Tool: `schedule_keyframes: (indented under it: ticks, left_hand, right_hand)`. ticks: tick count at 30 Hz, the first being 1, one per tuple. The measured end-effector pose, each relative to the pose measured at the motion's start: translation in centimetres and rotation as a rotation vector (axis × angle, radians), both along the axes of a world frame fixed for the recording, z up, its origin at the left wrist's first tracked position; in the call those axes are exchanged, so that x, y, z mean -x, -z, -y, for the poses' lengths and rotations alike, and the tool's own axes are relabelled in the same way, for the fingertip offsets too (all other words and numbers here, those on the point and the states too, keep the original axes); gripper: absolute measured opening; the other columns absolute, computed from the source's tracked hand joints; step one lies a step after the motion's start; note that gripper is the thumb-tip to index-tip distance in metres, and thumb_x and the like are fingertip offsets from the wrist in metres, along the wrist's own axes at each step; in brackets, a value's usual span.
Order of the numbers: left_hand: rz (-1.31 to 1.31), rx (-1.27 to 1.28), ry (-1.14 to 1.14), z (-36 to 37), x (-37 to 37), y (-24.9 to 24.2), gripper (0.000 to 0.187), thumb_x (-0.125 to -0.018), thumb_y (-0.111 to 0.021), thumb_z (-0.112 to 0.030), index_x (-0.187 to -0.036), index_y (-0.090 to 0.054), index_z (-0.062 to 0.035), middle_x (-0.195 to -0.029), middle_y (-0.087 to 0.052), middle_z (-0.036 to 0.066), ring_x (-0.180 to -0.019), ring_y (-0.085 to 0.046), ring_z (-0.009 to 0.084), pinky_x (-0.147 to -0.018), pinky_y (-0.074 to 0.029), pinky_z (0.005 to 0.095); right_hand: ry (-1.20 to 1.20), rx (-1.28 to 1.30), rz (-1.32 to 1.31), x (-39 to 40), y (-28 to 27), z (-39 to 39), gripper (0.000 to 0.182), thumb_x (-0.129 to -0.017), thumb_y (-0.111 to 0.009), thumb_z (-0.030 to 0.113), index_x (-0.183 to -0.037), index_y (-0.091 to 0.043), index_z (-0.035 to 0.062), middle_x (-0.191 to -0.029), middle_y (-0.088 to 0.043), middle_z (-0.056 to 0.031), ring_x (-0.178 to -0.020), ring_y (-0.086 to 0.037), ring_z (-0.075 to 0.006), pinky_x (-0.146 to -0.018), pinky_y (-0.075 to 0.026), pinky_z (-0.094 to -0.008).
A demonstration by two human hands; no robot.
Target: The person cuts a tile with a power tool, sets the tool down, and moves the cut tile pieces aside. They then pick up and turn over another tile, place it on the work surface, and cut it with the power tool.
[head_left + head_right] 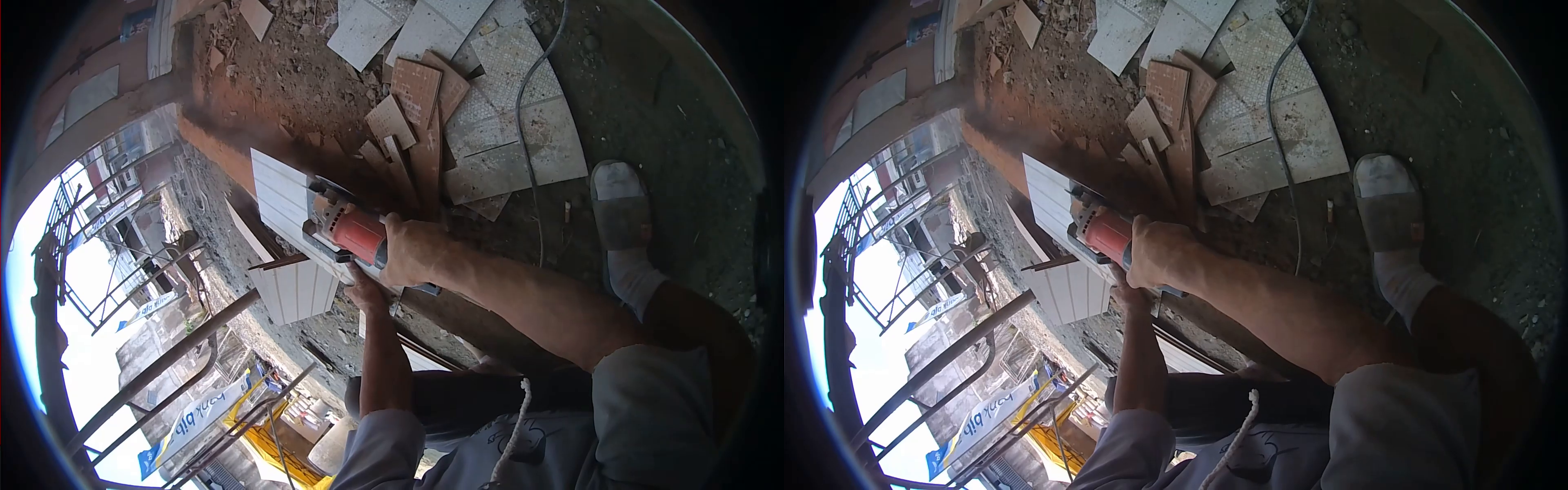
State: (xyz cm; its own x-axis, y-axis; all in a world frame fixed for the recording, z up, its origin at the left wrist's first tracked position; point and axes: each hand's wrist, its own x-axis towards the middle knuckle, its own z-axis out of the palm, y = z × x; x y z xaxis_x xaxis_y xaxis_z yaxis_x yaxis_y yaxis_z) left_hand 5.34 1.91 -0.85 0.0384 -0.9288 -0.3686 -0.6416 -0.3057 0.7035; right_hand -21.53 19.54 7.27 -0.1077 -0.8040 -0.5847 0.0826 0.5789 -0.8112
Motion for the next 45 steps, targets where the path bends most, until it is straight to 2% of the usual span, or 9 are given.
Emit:
schedule_keyframes:
  ticks: [2,12,24,26,31,45]
  left_hand:
    - [0.18,0.028,-0.005,0.2,0.0,0.0,0.093,-0.088,-0.065,-0.059,-0.126,-0.033,0.0206,-0.121,-0.055,0.03,-0.104,-0.062,0.0311,-0.087,-0.055,0.041]
    - [0.113,0.039,-0.027,-0.9,1.2,-0.4,0.096,-0.088,-0.061,-0.064,-0.127,-0.034,0.0196,-0.122,-0.054,0.031,-0.107,-0.061,0.0331,-0.089,-0.053,0.0404]
    - [0.234,0.08,-0.04,-1.7,2.0,-1.0,0.099,-0.086,-0.057,-0.07,-0.125,-0.036,0.0189,-0.121,-0.054,0.033,-0.106,-0.062,0.0353,-0.088,-0.053,0.0417]
    - [0.236,0.073,-0.012,-1.3,1.5,-0.6,0.099,-0.086,-0.057,-0.071,-0.125,-0.037,0.0185,-0.12,-0.054,0.033,-0.106,-0.062,0.0358,-0.088,-0.053,0.0422]
    - [0.32,0.068,-0.039,-1.7,2.6,-1.3,0.105,-0.084,-0.057,-0.073,-0.129,-0.034,0.0194,-0.12,-0.054,0.033,-0.106,-0.062,0.0368,-0.089,-0.052,0.0432]
    - [0.183,0.037,-0.079,-1.3,2.1,-0.6,0.103,-0.082,-0.06,-0.071,-0.125,-0.035,0.02,-0.119,-0.055,0.031,-0.101,-0.065,0.0357,-0.083,-0.057,0.0423]
  right_hand:
    - [0.006,-0.001,0.01,0.1,-0.1,0.0,0.066,-0.07,-0.073,0.025,-0.122,-0.045,-0.0058,-0.109,-0.067,-0.0271,-0.101,-0.069,-0.0357,-0.089,-0.054,-0.0406]
    - [-0.003,0.003,0.008,-0.1,0.1,-0.2,0.067,-0.071,-0.072,0.025,-0.123,-0.044,-0.0063,-0.11,-0.066,-0.0275,-0.101,-0.069,-0.0358,-0.091,-0.054,-0.0413]
    - [-0.019,0.007,-0.009,-0.4,0.2,-0.3,0.069,-0.07,-0.071,0.026,-0.122,-0.042,-0.0079,-0.108,-0.067,-0.0277,-0.1,-0.069,-0.0364,-0.089,-0.054,-0.0413]
    - [0.034,0.024,-0.018,-0.8,0.6,-0.4,0.068,-0.069,-0.074,0.027,-0.119,-0.044,-0.0078,-0.1,-0.067,-0.0293,-0.096,-0.069,-0.0382,-0.088,-0.055,-0.0425]
    - [0.011,0.019,-0.021,-0.5,0.4,-0.5,0.068,-0.069,-0.074,0.028,-0.118,-0.045,-0.0082,-0.099,-0.067,-0.0298,-0.095,-0.07,-0.0384,-0.087,-0.055,-0.0425]
    - [0.009,0.028,-0.057,-1.3,0.8,-0.9,0.07,-0.068,-0.075,0.029,-0.118,-0.045,-0.0084,-0.098,-0.068,-0.0302,-0.094,-0.07,-0.0388,-0.087,-0.056,-0.0432]
